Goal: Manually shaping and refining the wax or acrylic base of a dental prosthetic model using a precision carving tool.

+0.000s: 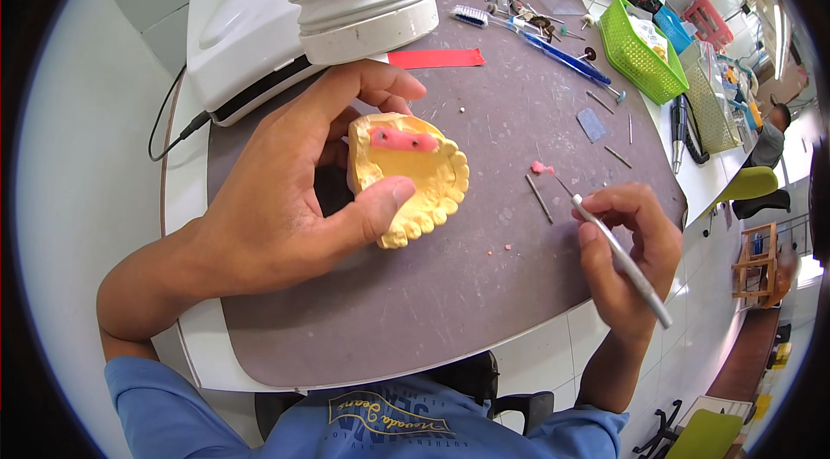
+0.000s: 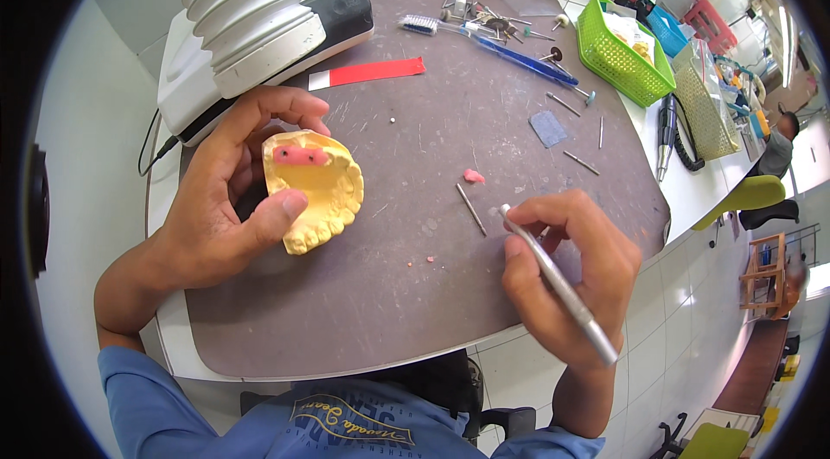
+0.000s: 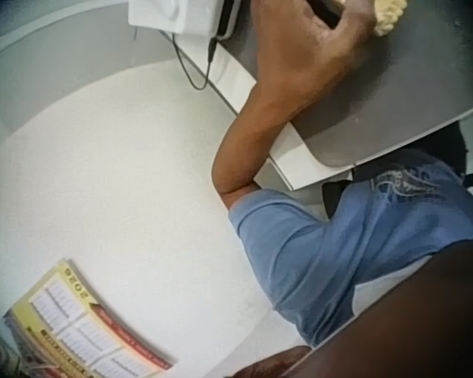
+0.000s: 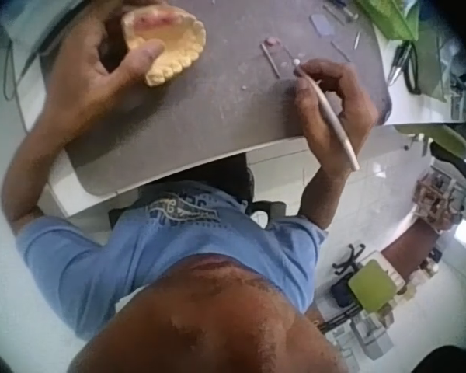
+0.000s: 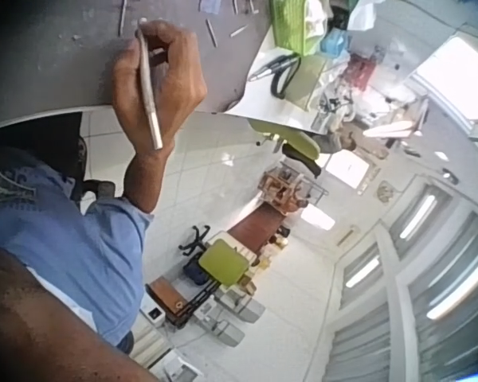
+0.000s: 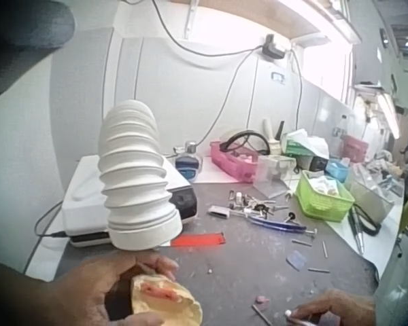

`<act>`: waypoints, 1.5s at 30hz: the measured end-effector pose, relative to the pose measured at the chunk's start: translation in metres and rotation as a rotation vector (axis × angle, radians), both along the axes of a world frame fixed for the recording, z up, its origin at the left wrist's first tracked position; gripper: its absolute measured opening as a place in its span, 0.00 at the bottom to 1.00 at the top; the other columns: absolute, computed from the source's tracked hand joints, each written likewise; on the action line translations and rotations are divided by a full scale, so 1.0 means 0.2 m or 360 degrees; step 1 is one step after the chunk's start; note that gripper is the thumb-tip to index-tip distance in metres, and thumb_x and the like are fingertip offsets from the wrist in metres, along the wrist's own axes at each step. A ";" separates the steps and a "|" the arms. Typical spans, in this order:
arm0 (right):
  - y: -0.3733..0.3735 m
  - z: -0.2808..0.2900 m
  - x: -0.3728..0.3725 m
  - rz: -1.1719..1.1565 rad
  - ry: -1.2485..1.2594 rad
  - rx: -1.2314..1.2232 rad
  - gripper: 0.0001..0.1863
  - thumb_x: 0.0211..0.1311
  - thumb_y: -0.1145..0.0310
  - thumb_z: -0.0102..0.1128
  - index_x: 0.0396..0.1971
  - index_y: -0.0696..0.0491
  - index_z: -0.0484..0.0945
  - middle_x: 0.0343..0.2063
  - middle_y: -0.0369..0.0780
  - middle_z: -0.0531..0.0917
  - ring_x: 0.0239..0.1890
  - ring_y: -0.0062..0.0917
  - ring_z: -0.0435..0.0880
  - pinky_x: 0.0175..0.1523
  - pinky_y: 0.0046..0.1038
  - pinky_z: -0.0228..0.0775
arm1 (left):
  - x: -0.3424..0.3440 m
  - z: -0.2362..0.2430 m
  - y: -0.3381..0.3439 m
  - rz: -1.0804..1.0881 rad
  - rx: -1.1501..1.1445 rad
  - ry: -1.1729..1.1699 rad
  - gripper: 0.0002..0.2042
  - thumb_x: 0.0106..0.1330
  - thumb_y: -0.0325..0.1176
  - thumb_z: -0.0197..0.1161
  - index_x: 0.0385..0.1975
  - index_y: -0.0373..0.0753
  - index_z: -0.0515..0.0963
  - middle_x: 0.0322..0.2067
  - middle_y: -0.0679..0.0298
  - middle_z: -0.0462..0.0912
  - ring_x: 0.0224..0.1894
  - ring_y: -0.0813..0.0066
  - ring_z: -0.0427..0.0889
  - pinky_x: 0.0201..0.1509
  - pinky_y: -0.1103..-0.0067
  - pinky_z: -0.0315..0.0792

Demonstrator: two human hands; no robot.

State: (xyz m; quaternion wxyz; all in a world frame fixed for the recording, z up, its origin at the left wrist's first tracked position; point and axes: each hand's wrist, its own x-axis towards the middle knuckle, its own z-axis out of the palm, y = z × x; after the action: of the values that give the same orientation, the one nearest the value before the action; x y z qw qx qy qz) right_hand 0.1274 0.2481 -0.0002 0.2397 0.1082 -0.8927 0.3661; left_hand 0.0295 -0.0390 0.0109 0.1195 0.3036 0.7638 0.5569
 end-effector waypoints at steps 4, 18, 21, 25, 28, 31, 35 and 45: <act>-0.01 0.05 -0.07 -0.0034 -0.0185 -0.0429 0.11 0.62 0.73 0.59 0.40 0.63 0.83 0.29 0.38 0.86 0.32 0.20 0.86 0.37 0.19 0.75 | -0.02 -0.03 -0.02 0.0003 -0.0015 0.0094 0.24 0.64 0.31 0.60 0.61 0.34 0.68 0.54 0.57 0.74 0.58 0.71 0.76 0.67 0.72 0.69; 0.08 0.07 -0.15 0.0141 -0.0695 -0.0844 0.12 0.68 0.70 0.54 0.37 0.61 0.85 0.22 0.41 0.86 0.23 0.12 0.79 0.28 0.14 0.66 | -0.04 -0.04 -0.04 -0.0032 -0.0133 0.0423 0.19 0.69 0.33 0.57 0.57 0.31 0.70 0.52 0.56 0.77 0.56 0.68 0.77 0.65 0.73 0.67; 0.09 0.08 -0.17 0.0136 -0.0629 -0.0855 0.13 0.69 0.70 0.53 0.35 0.62 0.85 0.21 0.41 0.85 0.21 0.12 0.78 0.27 0.14 0.65 | -0.04 -0.04 -0.04 -0.0039 -0.0133 0.0433 0.19 0.69 0.33 0.56 0.57 0.31 0.70 0.53 0.55 0.77 0.57 0.67 0.77 0.66 0.73 0.67; 0.08 0.08 -0.21 0.0104 -0.0653 -0.0743 0.13 0.70 0.69 0.54 0.34 0.60 0.85 0.21 0.38 0.85 0.21 0.11 0.77 0.26 0.13 0.64 | -0.04 -0.06 -0.03 0.0013 -0.0072 0.0493 0.21 0.70 0.34 0.56 0.59 0.31 0.70 0.56 0.52 0.77 0.59 0.64 0.76 0.67 0.72 0.67; 0.05 0.08 -0.22 0.0023 -0.0648 -0.0665 0.13 0.70 0.68 0.55 0.34 0.59 0.86 0.21 0.37 0.85 0.21 0.10 0.77 0.26 0.13 0.64 | -0.03 -0.05 -0.03 -0.0084 -0.0140 0.0619 0.24 0.71 0.38 0.58 0.62 0.31 0.69 0.60 0.49 0.76 0.62 0.61 0.76 0.68 0.69 0.67; 0.06 0.06 -0.23 0.0014 -0.0621 -0.0632 0.13 0.71 0.68 0.55 0.34 0.59 0.85 0.21 0.37 0.85 0.21 0.09 0.77 0.26 0.12 0.64 | -0.04 -0.06 -0.03 -0.0100 -0.0135 0.0669 0.26 0.72 0.43 0.59 0.63 0.32 0.68 0.61 0.48 0.75 0.63 0.58 0.74 0.68 0.67 0.67; 0.09 0.06 -0.20 0.0023 -0.0556 -0.0710 0.13 0.71 0.69 0.54 0.35 0.59 0.85 0.21 0.37 0.85 0.20 0.09 0.77 0.26 0.12 0.64 | -0.04 -0.06 -0.03 -0.0103 -0.0087 0.0800 0.29 0.72 0.48 0.60 0.64 0.32 0.68 0.63 0.45 0.74 0.63 0.54 0.75 0.67 0.66 0.68; 0.05 0.09 -0.16 0.0092 -0.0479 -0.0652 0.13 0.71 0.68 0.55 0.36 0.60 0.85 0.21 0.37 0.85 0.21 0.11 0.78 0.27 0.12 0.65 | 0.01 -0.02 -0.02 -0.0082 -0.0180 0.1815 0.20 0.66 0.42 0.70 0.51 0.34 0.80 0.52 0.51 0.84 0.54 0.51 0.82 0.58 0.60 0.74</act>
State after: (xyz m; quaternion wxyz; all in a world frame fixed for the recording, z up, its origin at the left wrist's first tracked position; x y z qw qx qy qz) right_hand 0.0961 0.2572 0.0186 0.1106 0.0273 -0.8220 0.5580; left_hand 0.0319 -0.0421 0.0072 -0.2818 0.5678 0.7284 0.2601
